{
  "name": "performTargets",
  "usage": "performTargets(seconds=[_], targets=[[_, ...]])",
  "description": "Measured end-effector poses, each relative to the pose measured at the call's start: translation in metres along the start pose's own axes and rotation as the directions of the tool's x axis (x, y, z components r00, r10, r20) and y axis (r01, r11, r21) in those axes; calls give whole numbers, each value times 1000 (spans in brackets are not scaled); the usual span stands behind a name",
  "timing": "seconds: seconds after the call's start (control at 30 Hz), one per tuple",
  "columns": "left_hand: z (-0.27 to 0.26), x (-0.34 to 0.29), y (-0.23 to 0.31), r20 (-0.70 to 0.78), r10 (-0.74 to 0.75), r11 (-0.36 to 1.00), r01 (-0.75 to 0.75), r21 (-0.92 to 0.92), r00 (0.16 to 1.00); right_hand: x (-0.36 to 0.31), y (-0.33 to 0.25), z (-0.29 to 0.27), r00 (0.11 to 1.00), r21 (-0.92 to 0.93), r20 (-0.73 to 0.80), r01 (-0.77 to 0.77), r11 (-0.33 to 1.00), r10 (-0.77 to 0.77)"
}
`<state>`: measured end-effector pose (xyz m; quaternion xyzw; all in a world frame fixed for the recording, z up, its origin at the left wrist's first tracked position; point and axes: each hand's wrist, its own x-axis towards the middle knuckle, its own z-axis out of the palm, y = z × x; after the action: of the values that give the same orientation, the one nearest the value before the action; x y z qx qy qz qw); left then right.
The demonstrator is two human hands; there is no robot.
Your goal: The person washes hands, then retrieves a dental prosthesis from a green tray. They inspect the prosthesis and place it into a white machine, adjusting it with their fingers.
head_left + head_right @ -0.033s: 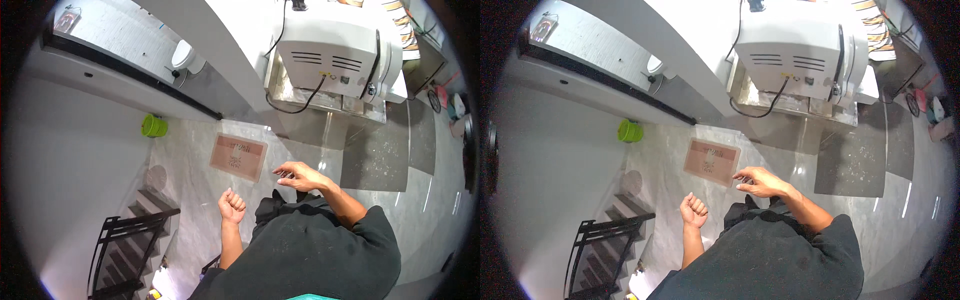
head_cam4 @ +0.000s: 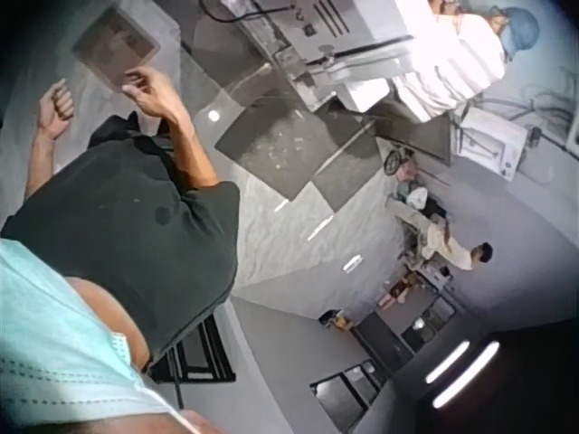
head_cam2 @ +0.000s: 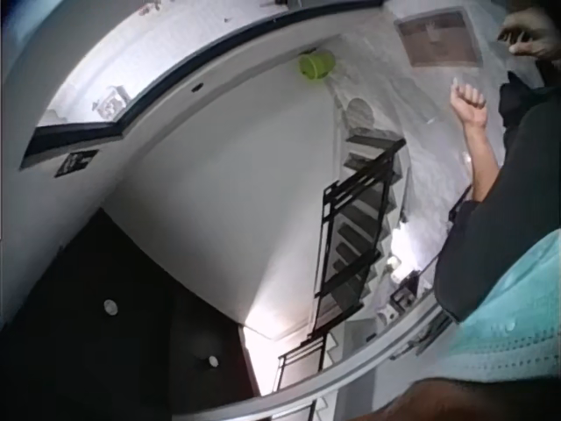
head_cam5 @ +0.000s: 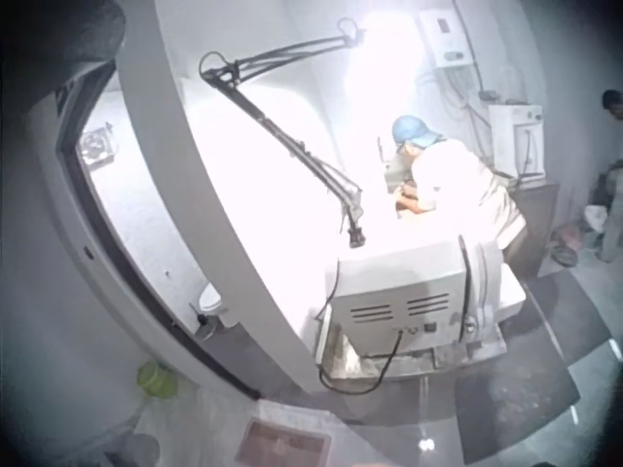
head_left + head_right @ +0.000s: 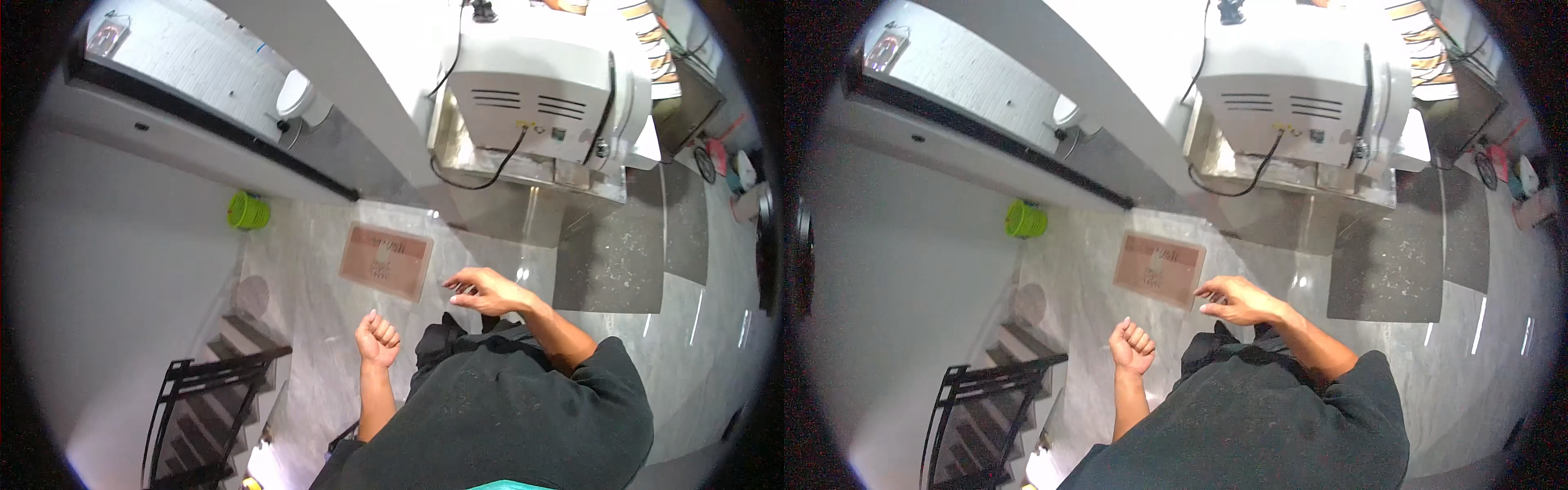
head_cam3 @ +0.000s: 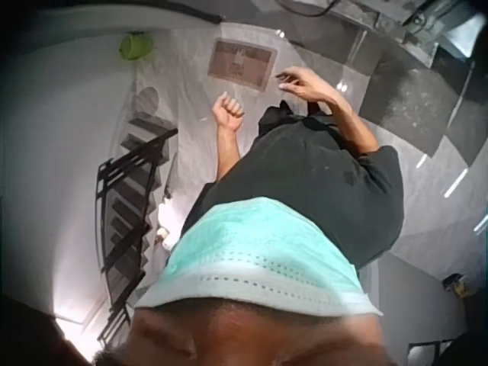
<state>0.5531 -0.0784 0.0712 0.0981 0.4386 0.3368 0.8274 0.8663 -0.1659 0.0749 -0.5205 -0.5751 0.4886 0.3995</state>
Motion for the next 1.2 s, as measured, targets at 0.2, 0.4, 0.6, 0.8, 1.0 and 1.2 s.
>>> performTargets(seconds=[0.2, 0.4, 0.6, 0.8, 1.0, 1.2], targets=[[-3, 26, 11, 57, -45, 999, 44, 5, 997, 14, -7, 7, 995, 7, 52, -81, 997, 81], [24, 64, 38, 201, -95, 995, 87, 49, 975, 27, -33, -4, 998, -59, -36, -51, 997, 49], [42, 88, 65, 227, -105, 992, 87, 89, 968, 49, -45, -4, 994, -70, -102, -57, 996, 50], [49, 105, 84, 244, -152, 984, 123, 129, 958, 73, -49, -3, 988, -50, -137, -77, 996, 69], [50, 100, 85, 217, -83, 993, 61, 104, 973, 93, -44, -16, 999, -96, -44, -5, 995, 0], [46, 85, 53, 167, 40, 999, -36, -31, 985, 107, -37, -46, 991, -125, 137, 27, 992, -10]])
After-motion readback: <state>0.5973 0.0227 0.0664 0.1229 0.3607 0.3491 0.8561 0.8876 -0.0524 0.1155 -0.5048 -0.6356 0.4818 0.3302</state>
